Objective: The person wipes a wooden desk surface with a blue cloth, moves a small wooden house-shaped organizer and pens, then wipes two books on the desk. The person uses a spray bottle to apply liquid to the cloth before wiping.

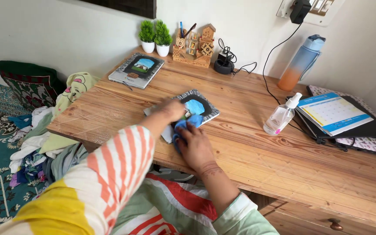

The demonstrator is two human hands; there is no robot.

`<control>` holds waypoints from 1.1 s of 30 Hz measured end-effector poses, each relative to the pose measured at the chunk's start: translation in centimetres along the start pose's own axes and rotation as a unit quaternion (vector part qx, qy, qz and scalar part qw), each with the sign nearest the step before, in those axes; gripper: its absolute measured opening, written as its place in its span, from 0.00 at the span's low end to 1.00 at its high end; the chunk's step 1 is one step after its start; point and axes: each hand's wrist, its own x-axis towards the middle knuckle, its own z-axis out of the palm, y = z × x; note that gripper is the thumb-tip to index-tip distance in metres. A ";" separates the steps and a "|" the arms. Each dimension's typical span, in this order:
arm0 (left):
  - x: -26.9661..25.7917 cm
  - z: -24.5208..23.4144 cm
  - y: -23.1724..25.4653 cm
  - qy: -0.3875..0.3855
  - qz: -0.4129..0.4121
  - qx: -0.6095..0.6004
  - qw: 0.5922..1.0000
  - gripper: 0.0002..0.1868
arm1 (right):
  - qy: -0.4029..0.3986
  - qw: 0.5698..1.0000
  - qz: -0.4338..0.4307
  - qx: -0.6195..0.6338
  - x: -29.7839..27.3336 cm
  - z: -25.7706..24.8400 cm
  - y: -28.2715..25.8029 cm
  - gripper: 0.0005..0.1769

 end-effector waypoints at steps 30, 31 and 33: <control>-2.1 7.1 -4.7 0.036 -0.034 -0.180 0.982 0.32 | -0.059 0.977 -0.084 -0.186 3.0 2.4 -0.8 0.20; -2.4 6.8 -4.8 0.036 -0.034 -0.180 0.982 0.32 | -0.059 0.977 -0.084 -0.186 3.0 2.4 -0.7 0.20; -2.9 6.2 -4.6 0.028 -0.040 -0.186 0.981 0.32 | -0.025 0.970 -0.122 -0.211 2.9 2.4 -0.3 0.14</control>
